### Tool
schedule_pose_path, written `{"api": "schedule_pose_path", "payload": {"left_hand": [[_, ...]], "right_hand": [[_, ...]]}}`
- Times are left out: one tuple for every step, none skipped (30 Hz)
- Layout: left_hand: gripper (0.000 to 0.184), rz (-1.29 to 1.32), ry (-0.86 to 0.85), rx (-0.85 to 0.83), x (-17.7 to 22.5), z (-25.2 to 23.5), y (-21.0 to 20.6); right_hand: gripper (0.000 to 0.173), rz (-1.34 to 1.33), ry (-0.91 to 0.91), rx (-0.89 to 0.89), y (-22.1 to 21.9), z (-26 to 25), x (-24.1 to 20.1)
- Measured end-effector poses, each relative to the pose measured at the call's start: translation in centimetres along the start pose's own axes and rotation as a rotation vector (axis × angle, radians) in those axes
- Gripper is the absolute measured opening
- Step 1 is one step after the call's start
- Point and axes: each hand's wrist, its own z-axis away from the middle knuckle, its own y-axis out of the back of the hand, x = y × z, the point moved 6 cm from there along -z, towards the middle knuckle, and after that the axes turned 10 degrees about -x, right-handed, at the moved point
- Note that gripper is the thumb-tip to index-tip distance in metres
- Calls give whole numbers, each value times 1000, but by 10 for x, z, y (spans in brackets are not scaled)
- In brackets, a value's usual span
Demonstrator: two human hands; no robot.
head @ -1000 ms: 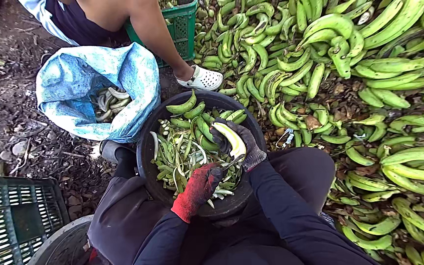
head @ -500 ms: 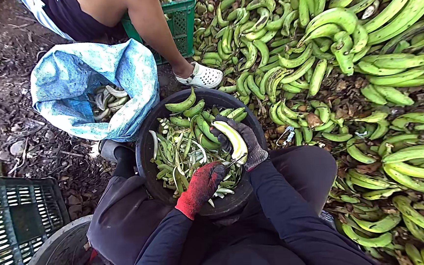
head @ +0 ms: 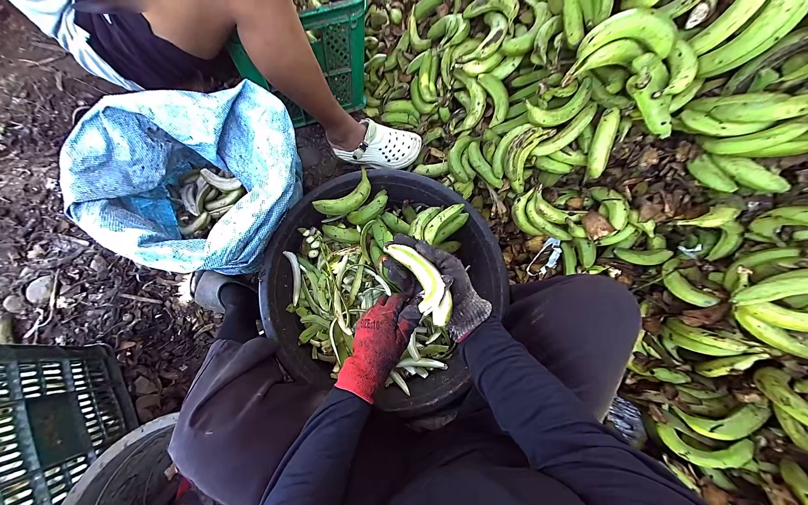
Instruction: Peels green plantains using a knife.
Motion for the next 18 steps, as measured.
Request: {"api": "schedule_pose_path", "payload": {"left_hand": [[52, -31, 25, 15, -1, 0, 1], [52, -56, 41, 36, -2, -1, 3], [51, -69, 55, 51, -3, -2, 6], [50, -71, 61, 64, -5, -3, 9], [50, -65, 61, 73, -6, -4, 12], [50, -59, 44, 86, -7, -4, 15], [52, -49, 3, 109, -7, -3, 18], [54, -36, -52, 141, -7, -1, 20], [54, -20, -110, 172, -5, 4, 22], [55, -2, -158, 188, -3, 9, 24], [58, 9, -195, 192, 1, 13, 26], [60, 19, -220, 188, 5, 17, 26], [59, 25, -232, 170, 7, 18, 25], [59, 35, -240, 159, 7, 17, 24], [60, 54, -246, 159, 6, 16, 24], [60, 75, -244, 159, 5, 16, 25], [61, 90, -236, 159, 2, 15, 26], [60, 101, -219, 155, 0, 14, 26]], "right_hand": [[49, -17, 27, 10, -1, 0, 1], [48, -26, 46, 31, -1, -1, 3], [48, -15, 67, 61, 0, -2, 4], [48, 16, 83, 103, 2, -3, 5], [48, 40, 97, 153, 3, -2, 7], [47, 30, 106, 191, 3, 0, 8], [46, 2, 112, 195, 0, 1, 7], [46, -22, 111, 170, -5, 2, 3], [46, -10, 96, 141, -10, 3, -3], [51, 49, 74, 112, -12, 1, -9], [62, 120, 35, 64, -11, -2, -14], [72, 157, -17, 11, -9, -8, -16], [76, 162, -63, -48, -10, -13, -16], [74, 151, -104, -98, -15, -18, -14], [68, 153, -133, -131, -22, -20, -14], [63, 143, -153, -142, -25, -23, -12], [59, 137, -165, -137, -27, -26, -9], [59, 115, -176, -140, -26, -28, -5]]}}
